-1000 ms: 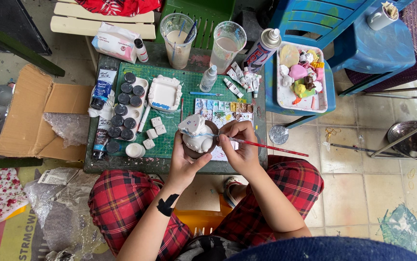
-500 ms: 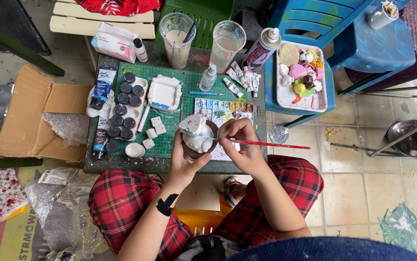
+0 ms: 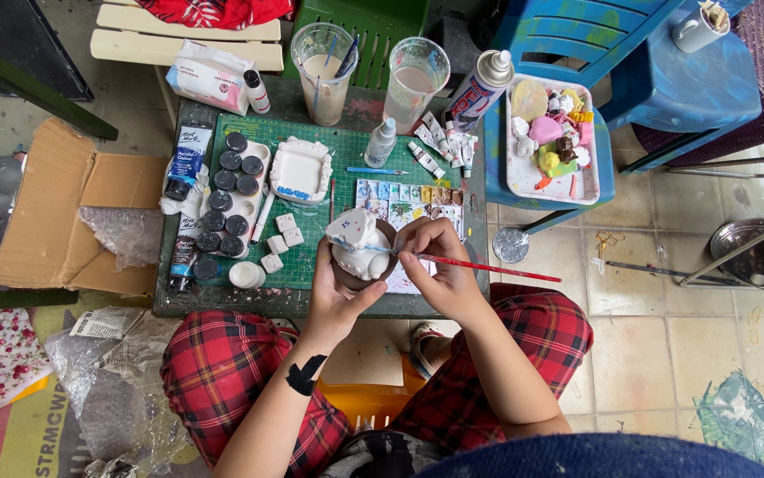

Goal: The person sits on the floor at a low table and paints a white plaster figurine with acrylic paint using a brush. They dip the brush in paint, apply paint to the figurine, dip the brush in a cup of water, and continue painting the figurine's details.

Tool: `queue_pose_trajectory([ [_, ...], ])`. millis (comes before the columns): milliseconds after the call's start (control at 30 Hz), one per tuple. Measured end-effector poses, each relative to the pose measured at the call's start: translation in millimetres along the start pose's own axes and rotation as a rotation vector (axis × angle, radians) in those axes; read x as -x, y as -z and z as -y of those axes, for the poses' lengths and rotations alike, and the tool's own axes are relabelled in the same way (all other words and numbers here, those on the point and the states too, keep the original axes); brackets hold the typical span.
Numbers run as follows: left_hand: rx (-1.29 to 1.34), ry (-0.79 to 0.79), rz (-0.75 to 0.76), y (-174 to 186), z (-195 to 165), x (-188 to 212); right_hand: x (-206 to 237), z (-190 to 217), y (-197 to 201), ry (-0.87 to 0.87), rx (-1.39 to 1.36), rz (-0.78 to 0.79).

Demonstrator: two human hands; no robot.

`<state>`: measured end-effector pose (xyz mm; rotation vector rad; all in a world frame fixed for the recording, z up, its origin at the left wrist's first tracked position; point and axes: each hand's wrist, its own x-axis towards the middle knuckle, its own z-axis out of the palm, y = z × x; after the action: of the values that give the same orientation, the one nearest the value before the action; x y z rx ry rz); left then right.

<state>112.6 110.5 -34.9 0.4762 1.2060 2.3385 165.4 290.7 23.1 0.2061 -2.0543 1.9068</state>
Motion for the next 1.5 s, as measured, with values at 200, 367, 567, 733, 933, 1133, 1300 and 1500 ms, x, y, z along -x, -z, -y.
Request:
queue_pose_trajectory([
  [200,-0.013,0.008,0.005,1.1,-0.2,1.4,0.6,-0.6,2.3,-0.016,-0.017,-0.016],
  [367,0.015,0.009,-0.002,0.4,2.4,0.5,-0.8,-0.6,4.3,-0.011,-0.067,-0.016],
  [567,-0.009,0.015,0.014,2.3,3.7,1.4,-1.7,2.2,6.9,-0.081,-0.151,-0.047],
  [733,-0.034,0.013,0.015,1.6,4.0,1.8,-2.6,4.0,6.7,-0.077,-0.208,-0.052],
  [933,0.004,0.024,0.001,1.3,4.6,1.1,-1.5,3.8,4.2,0.011,0.061,-0.037],
  [1133,0.003,0.000,0.000,3.0,6.2,1.4,1.5,5.1,7.3,0.035,0.143,0.009],
  [1300,-0.008,0.011,-0.001,3.1,6.3,1.6,1.0,3.9,6.7,0.015,0.079,-0.007],
  [1500,-0.030,0.011,0.011,1.5,5.1,1.8,-1.4,1.7,5.7,-0.044,-0.043,-0.075],
])
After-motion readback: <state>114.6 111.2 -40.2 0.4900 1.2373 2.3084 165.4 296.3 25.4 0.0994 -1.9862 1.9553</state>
